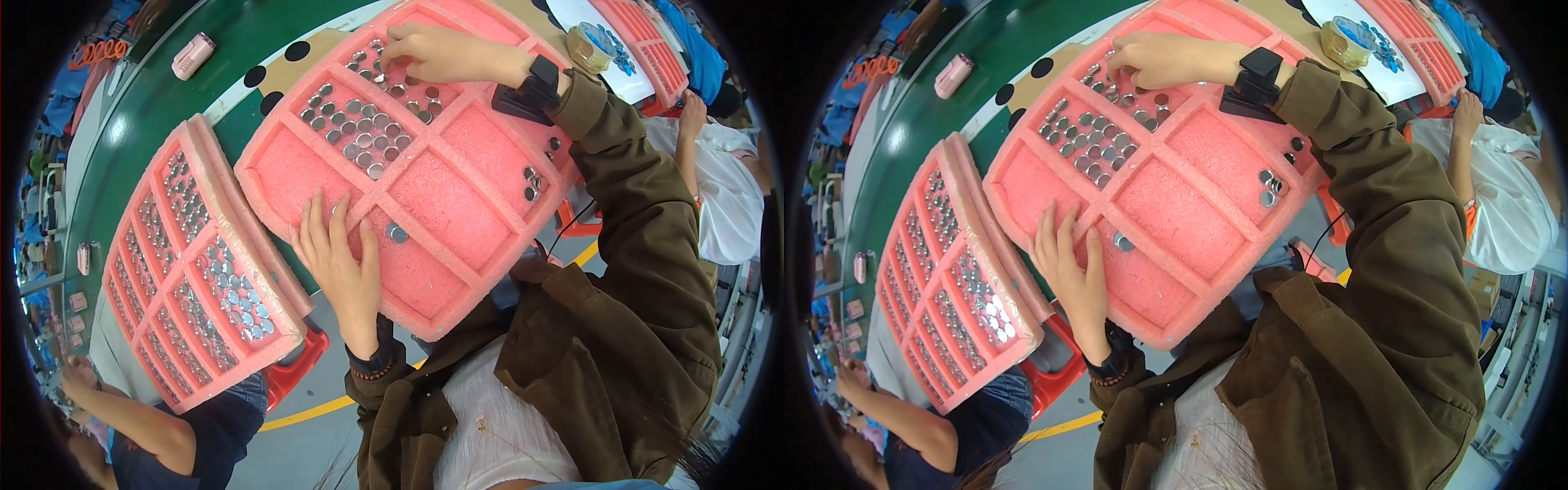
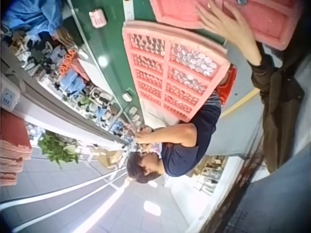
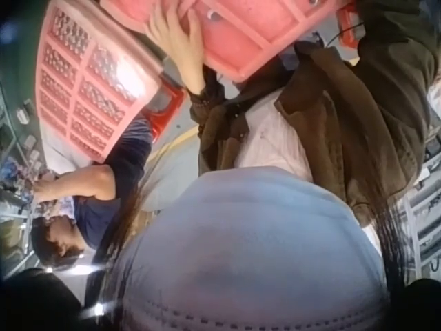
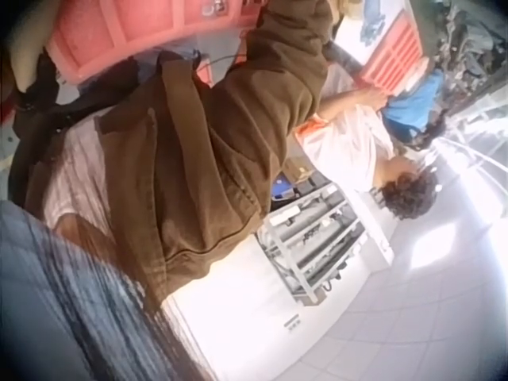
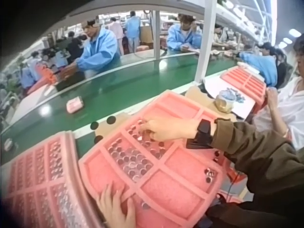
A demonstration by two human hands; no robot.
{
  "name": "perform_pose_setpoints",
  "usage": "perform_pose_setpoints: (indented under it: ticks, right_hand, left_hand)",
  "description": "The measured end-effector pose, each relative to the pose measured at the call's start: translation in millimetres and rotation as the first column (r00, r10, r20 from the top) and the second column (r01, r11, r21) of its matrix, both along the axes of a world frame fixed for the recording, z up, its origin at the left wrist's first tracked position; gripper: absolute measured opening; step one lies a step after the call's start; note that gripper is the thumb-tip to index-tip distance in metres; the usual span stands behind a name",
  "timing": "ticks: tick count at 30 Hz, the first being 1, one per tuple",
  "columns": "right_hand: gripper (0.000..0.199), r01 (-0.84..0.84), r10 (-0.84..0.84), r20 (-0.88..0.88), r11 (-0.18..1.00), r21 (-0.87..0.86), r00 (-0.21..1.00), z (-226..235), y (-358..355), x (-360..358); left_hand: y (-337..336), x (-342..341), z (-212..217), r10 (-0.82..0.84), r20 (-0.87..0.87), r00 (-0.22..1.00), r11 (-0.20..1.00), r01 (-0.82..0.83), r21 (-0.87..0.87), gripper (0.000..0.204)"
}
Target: Sorting and preparing small electronic components into foam trays.
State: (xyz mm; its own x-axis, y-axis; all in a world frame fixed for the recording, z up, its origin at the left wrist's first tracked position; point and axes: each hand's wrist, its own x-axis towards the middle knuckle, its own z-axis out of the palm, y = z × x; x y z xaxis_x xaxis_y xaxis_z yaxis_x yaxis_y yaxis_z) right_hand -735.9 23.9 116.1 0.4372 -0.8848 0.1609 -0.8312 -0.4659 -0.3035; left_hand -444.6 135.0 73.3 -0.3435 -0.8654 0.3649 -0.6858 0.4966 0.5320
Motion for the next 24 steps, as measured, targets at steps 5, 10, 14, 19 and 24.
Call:
perform_pose_setpoints:
  ticks: [5,10,14,19,24]
  right_hand:
    - [0.033,0.056,-0.060,-0.101,0.998,-0.037,0.993,6.1,-4.9,5.5]
    - [0.033,0.060,-0.063,-0.111,0.998,-0.027,0.992,5.1,-8.4,9.6]
    - [0.034,0.045,-0.047,-0.091,0.999,-0.029,0.995,3.7,-10.7,10.8]
    - [0.034,0.056,-0.066,-0.207,0.997,-0.055,0.976,8.9,-9.8,9.4]
    - [0.035,0.018,-0.030,-0.098,0.993,-0.118,0.995,-4.0,-11.7,10.5]
  left_hand:
    - [0.0,0.0,0.6,0.000,-0.008,1.000,1.000,0.000,-0.002,0.035]
    - [0.2,0.3,0.2,0.002,-0.001,1.000,1.000,-0.002,0.000,0.035]
    - [0.4,0.3,0.4,0.002,-0.005,1.000,1.000,-0.002,-0.002,0.036]
    - [0.6,-0.9,0.8,-0.004,-0.006,1.000,1.000,0.004,-0.002,0.036]
    - [0.0,2.1,0.1,-0.006,0.000,1.000,1.000,0.006,-0.008,0.035]
